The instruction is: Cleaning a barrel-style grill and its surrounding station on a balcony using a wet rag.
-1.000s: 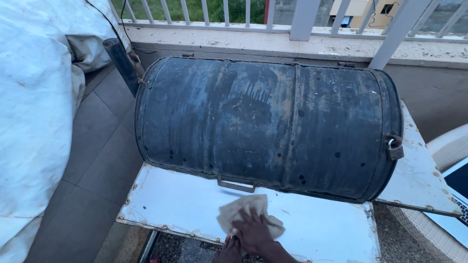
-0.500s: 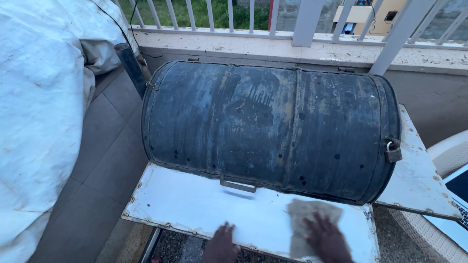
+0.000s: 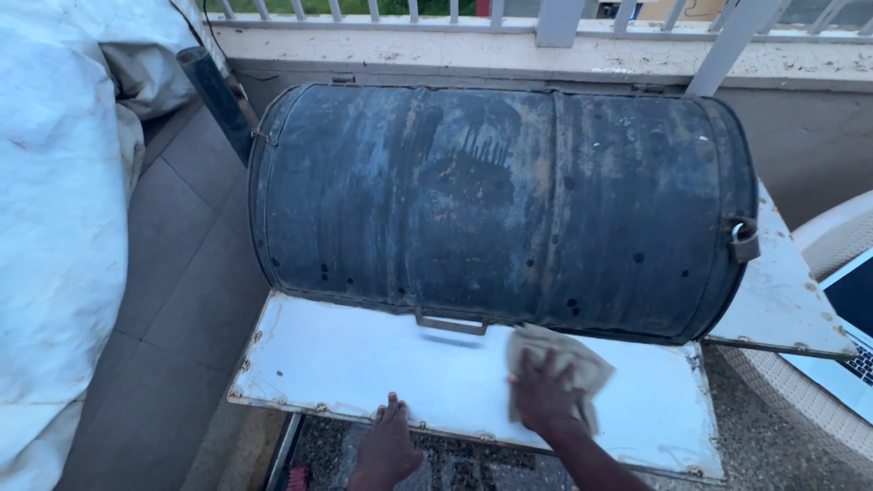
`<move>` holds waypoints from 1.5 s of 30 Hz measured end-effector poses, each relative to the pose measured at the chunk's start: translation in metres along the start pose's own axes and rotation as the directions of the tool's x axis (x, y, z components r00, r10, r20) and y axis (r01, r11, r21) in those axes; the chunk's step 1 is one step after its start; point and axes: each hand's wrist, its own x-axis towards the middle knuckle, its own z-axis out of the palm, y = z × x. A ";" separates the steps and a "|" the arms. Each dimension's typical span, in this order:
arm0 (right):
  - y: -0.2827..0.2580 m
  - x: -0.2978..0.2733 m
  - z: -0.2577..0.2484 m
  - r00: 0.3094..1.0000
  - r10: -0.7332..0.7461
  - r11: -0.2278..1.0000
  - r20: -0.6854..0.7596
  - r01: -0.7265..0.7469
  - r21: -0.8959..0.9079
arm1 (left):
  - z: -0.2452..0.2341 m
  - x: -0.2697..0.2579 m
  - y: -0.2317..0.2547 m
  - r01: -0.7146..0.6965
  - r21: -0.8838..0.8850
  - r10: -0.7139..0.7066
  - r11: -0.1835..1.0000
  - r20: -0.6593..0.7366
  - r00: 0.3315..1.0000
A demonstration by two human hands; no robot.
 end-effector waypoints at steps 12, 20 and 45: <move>-0.107 -0.054 0.011 0.791 -0.611 0.792 -0.038 0.610 -0.023 | -0.026 -0.014 -0.007 -0.112 0.101 0.113 0.989 -0.002 0.994; 0.018 -0.078 0.023 0.661 -0.664 0.677 -0.350 0.730 0.094 | -0.026 -0.015 -0.010 -0.124 0.123 0.128 0.985 -0.023 0.992; -0.131 0.019 0.052 0.965 -0.084 0.996 -0.250 0.078 -0.031 | -0.005 0.001 -0.023 -0.130 0.126 0.133 0.983 -0.016 0.991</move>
